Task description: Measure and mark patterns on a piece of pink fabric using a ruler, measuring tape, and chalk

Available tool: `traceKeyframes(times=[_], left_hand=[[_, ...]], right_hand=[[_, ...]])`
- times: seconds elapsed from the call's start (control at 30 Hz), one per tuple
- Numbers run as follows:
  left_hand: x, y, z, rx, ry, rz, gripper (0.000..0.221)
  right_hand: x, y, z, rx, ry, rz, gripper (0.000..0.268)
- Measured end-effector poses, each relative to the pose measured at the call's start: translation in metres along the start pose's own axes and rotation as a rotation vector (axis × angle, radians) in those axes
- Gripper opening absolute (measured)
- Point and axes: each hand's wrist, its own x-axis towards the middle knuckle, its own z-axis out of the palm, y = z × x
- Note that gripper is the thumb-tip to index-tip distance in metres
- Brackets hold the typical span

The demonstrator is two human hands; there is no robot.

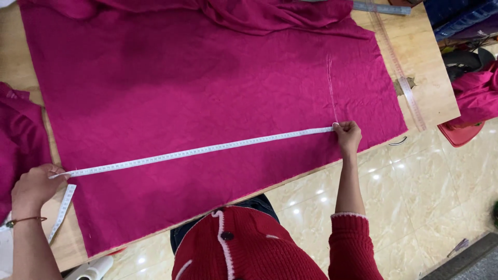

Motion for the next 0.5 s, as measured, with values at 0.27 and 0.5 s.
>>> traceKeyframes(times=[0.27, 0.5], left_hand=[[0.079, -0.004, -0.018, -0.435, 0.165, 0.247, 0.016], [0.156, 0.022, -0.041, -0.145, 0.090, 0.225, 0.025]], right_hand=[[0.072, -0.002, 0.021, 0.177, 0.032, -0.012, 0.021], [0.094, -0.041, 0.047, 0.495, -0.010, 0.144, 0.020]])
